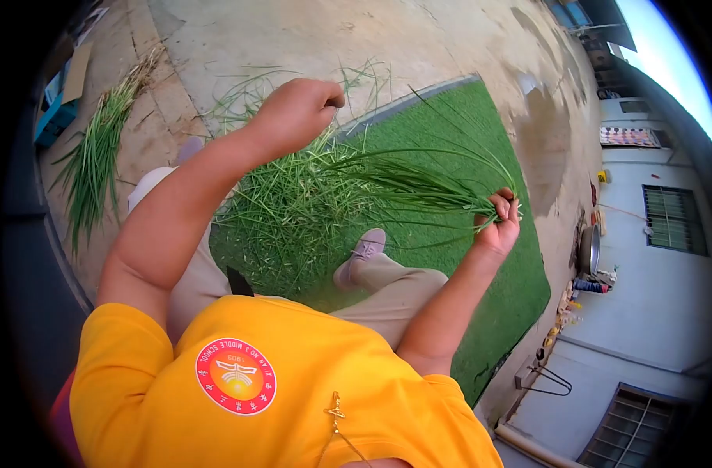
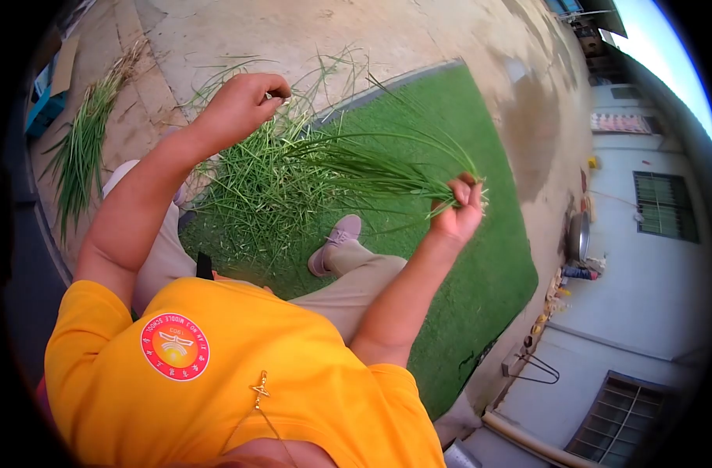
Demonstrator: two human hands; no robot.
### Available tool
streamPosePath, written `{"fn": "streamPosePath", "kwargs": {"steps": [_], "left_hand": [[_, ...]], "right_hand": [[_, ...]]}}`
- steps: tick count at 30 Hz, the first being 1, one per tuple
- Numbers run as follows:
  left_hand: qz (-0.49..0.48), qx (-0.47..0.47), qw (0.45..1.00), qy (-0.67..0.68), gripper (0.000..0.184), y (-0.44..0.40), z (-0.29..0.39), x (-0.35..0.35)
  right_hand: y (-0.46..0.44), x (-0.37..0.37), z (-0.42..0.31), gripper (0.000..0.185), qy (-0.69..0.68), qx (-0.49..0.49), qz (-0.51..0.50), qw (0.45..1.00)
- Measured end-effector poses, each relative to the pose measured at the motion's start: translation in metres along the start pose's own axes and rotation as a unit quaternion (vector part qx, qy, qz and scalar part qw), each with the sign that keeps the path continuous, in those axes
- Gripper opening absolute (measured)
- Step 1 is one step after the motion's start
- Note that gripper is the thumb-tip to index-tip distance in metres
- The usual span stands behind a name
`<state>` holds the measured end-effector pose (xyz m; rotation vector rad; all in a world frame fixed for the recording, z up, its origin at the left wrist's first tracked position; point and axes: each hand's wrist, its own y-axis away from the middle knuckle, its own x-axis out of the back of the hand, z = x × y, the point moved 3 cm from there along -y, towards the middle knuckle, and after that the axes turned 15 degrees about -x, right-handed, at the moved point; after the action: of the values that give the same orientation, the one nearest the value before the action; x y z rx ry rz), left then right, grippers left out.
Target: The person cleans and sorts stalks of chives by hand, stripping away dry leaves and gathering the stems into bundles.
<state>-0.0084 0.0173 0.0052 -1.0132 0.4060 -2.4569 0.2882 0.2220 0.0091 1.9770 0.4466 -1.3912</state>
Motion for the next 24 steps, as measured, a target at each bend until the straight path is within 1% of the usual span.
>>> {"fn": "streamPosePath", "kwargs": {"steps": [1,2,3,4,5,6,7,8,10,11,12,15,19,20,22,24], "left_hand": [[0.012,-0.003,0.999,0.041,0.015,0.001,0.006,-0.001],[0.012,-0.003,0.999,0.040,0.015,0.002,0.012,-0.003],[-0.011,-0.032,0.989,0.147,0.015,0.003,0.022,-0.008],[-0.036,-0.061,0.965,0.252,0.015,0.005,0.031,-0.013],[-0.037,-0.061,0.965,0.251,0.015,0.008,0.038,-0.018],[-0.094,-0.022,0.938,0.334,0.014,0.014,0.043,-0.028],[-0.149,0.017,0.898,0.413,0.013,0.019,0.049,-0.038],[-0.150,0.019,0.898,0.412,0.013,0.022,0.052,-0.044],[-0.218,0.029,0.880,0.422,0.015,0.029,0.057,-0.060],[-0.232,0.048,0.866,0.440,0.017,0.030,0.058,-0.066],[-0.232,0.050,0.867,0.438,0.017,0.031,0.058,-0.071],[-0.210,0.087,0.848,0.478,0.020,0.030,0.057,-0.083],[-0.199,0.089,0.851,0.477,0.019,0.028,0.052,-0.089],[-0.199,0.102,0.853,0.471,0.018,0.028,0.051,-0.089],[-0.199,0.115,0.856,0.464,0.016,0.028,0.052,-0.089],[-0.210,0.118,0.875,0.420,0.013,0.028,0.052,-0.087]], "right_hand": [[0.000,0.000,0.001,0.018,0.014,0.012,0.009,1.000],[0.000,-0.001,0.003,0.017,0.027,0.023,0.017,0.999],[0.000,-0.001,0.007,0.017,0.026,0.022,0.017,0.999],[0.001,-0.002,0.011,0.017,0.047,0.029,-0.001,0.998],[0.001,-0.003,0.015,0.017,0.068,0.035,-0.018,0.997],[0.000,-0.003,0.019,0.017,0.067,0.035,-0.018,0.997],[-0.002,-0.003,0.023,0.017,0.074,0.029,-0.027,0.996],[-0.003,-0.004,0.029,0.016,0.081,0.024,-0.035,0.996],[-0.003,-0.007,0.043,0.017,0.089,0.015,-0.038,0.995],[-0.003,-0.008,0.051,0.018,0.101,0.009,-0.032,0.994],[-0.004,-0.008,0.057,0.018,0.113,0.002,-0.025,0.993],[-0.005,-0.009,0.070,0.019,0.134,-0.004,-0.032,0.990],[-0.003,-0.012,0.081,0.018,0.140,-0.019,-0.029,0.990],[-0.003,-0.013,0.083,0.018,0.139,-0.019,-0.031,0.990],[-0.001,-0.014,0.084,0.018,0.157,-0.012,-0.005,0.988],[0.002,-0.016,0.089,0.018,0.176,-0.012,-0.004,0.984]]}}
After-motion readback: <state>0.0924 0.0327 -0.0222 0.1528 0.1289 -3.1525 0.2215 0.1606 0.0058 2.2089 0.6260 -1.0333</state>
